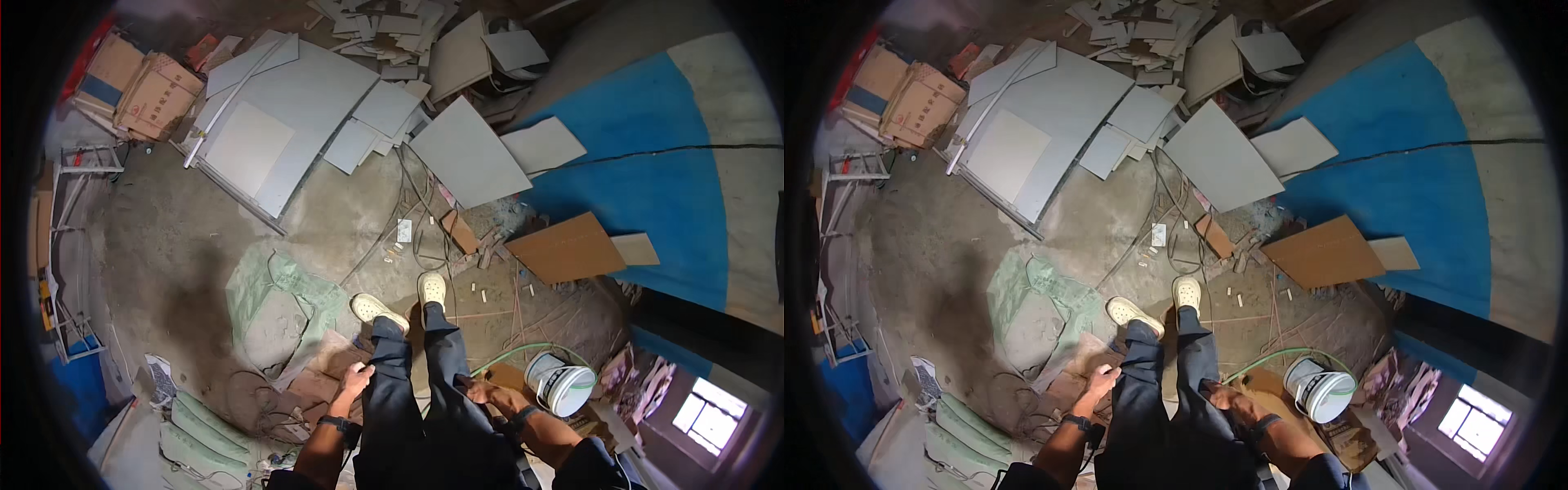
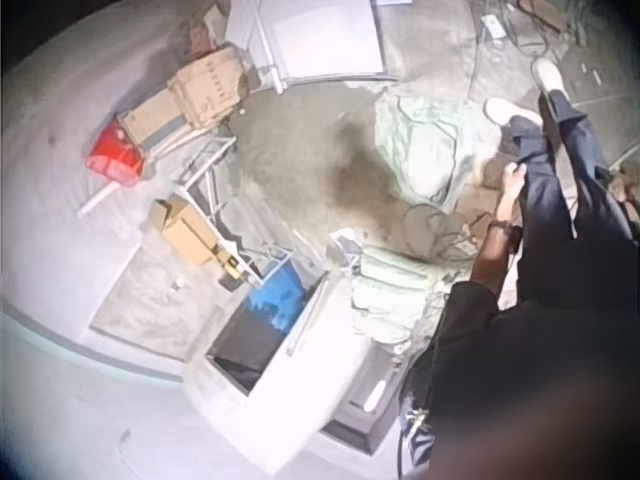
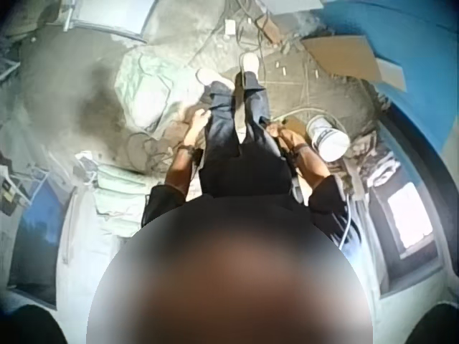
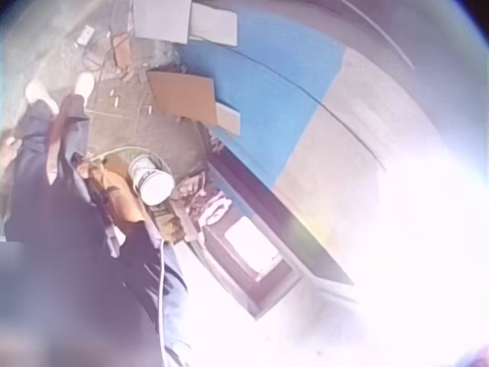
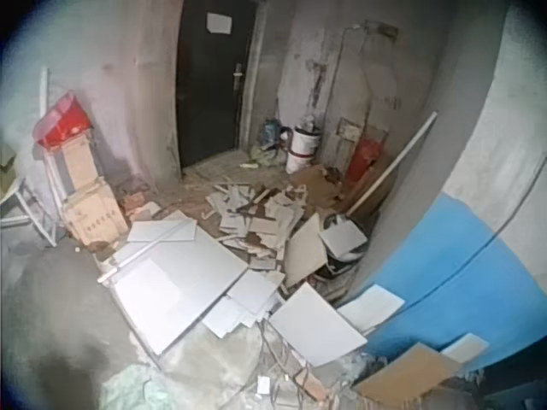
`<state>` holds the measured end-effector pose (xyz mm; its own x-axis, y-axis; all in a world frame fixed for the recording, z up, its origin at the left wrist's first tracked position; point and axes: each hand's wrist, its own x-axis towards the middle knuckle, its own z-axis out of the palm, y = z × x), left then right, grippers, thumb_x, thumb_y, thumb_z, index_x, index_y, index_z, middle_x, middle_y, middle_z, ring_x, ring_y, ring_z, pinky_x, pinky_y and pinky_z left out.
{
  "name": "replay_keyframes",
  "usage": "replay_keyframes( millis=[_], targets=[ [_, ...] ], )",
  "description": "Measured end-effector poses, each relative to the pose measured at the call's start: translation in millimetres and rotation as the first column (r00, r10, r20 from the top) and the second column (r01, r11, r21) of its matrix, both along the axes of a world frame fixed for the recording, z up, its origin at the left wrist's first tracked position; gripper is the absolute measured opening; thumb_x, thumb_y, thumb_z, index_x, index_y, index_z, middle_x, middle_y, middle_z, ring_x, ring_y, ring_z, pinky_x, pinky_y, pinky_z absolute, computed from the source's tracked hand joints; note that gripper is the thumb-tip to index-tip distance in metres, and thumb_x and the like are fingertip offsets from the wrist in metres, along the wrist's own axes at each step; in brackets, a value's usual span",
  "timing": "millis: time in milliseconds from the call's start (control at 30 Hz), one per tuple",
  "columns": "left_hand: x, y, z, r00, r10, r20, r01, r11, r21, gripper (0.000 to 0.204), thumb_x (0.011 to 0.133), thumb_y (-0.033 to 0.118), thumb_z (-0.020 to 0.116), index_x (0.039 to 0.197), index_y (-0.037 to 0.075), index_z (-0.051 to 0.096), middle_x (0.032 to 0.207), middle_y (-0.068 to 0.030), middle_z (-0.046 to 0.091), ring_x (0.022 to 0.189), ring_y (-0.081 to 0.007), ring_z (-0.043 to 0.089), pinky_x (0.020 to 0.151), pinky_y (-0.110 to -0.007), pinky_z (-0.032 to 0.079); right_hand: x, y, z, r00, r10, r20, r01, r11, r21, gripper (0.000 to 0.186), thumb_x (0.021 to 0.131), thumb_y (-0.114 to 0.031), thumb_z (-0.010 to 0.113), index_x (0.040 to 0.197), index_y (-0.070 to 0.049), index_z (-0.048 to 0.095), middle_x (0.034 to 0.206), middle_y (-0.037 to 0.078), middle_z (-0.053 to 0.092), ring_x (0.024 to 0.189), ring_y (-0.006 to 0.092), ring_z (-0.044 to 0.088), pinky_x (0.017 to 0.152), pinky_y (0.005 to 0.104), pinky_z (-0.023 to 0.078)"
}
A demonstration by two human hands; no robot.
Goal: Measuring a window sill and then using a tile cutter to cut a tile to size.
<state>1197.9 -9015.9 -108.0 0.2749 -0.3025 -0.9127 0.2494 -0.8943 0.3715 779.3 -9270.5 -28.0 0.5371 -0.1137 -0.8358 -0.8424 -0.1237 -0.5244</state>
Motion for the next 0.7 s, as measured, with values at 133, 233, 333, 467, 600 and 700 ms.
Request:
replay_keyframes(
  millis=[133, 233, 333, 467, 600, 700],
  targets=[
    [-2, -27, 4, 0.993, 0.008, -0.116, -0.01, 1.0, -0.017, 0.04, 0.086, 0.039, 0.065, 0.071, 0.003, 0.056, 0.057, -0.0041, 0.055, 0.054, -0.015, 0.052, 0.053, -0.034, 0.041, 115, 8, -22, 0.997, -0.047, -0.067, 0.048, 0.999, 0.001, 0.047, 0.097, -0.033, 0.048, 0.133, -0.002, 0.046, 0.115, 0.017, 0.06, 0.113, 0.0343, 0.055, 0.102, 0.0358, 0.041],
    [1, -18, 2, 0.995, -0.001, -0.098, 0.0, 1.0, -0.009, 0.04, 0.087, 0.039, 0.066, 0.069, 0.005, 0.055, 0.057, -0.0032, 0.054, 0.052, -0.0142, 0.05, 0.052, -0.033, 0.041, 29, 10, 16, 0.996, -0.022, -0.088, 0.025, 0.999, 0.034, 0.047, 0.097, -0.033, 0.047, 0.133, -0.003, 0.046, 0.114, 0.017, 0.06, 0.112, 0.0346, 0.055, 0.102, 0.0358, 0.041],
    [-3, -29, 9, 0.995, 0.012, -0.101, -0.015, 1.0, -0.026, 0.041, 0.088, 0.039, 0.066, 0.068, 0.006, 0.053, 0.056, -0.0019, 0.054, 0.05, -0.0124, 0.049, 0.049, -0.032, 0.04, 123, 6, -7, 0.992, -0.008, -0.127, 0.013, 0.999, 0.036, 0.047, 0.097, -0.034, 0.046, 0.133, -0.003, 0.046, 0.114, 0.017, 0.06, 0.112, 0.0348, 0.055, 0.102, 0.0359, 0.041],
    [4, -13, 10, 0.993, 0.026, -0.116, -0.031, 0.999, -0.037, 0.04, 0.089, 0.038, 0.064, 0.069, 0.005, 0.054, 0.056, -0.0029, 0.054, 0.05, -0.0128, 0.05, 0.049, -0.032, 0.041, 129, 13, 0, 0.987, 0.083, -0.137, -0.07, 0.993, 0.091, 0.047, 0.098, -0.034, 0.046, 0.133, -0.003, 0.046, 0.113, 0.017, 0.06, 0.111, 0.0352, 0.055, 0.102, 0.0359, 0.041],
    [-1, -12, -5, 0.998, -0.009, -0.054, 0.006, 0.998, -0.057, 0.035, 0.089, 0.037, 0.063, 0.08, 0.003, 0.062, 0.06, -0.0067, 0.059, 0.053, -0.0157, 0.055, 0.054, -0.034, 0.044, 104, 10, -30, 0.97, 0.186, -0.157, -0.17, 0.979, 0.11, 0.049, 0.098, -0.028, 0.045, 0.139, -0.002, 0.038, 0.132, 0.02, 0.048, 0.124, 0.0353, 0.047, 0.106, 0.0364, 0.038],
    [-10, -25, -8, 0.999, 0.033, 0.018, -0.03, 0.991, -0.133, 0.029, 0.09, 0.031, 0.062, 0.082, 0.003, 0.063, 0.061, -0.006, 0.059, 0.054, -0.0145, 0.056, 0.054, -0.033, 0.045, 77, 13, -39, 0.982, 0.162, -0.1, -0.142, 0.973, 0.181, 0.05, 0.099, -0.022, 0.044, 0.144, -0.004, 0.033, 0.145, 0.024, 0.039, 0.132, 0.0355, 0.041, 0.107, 0.0367, 0.037]
  ],
)
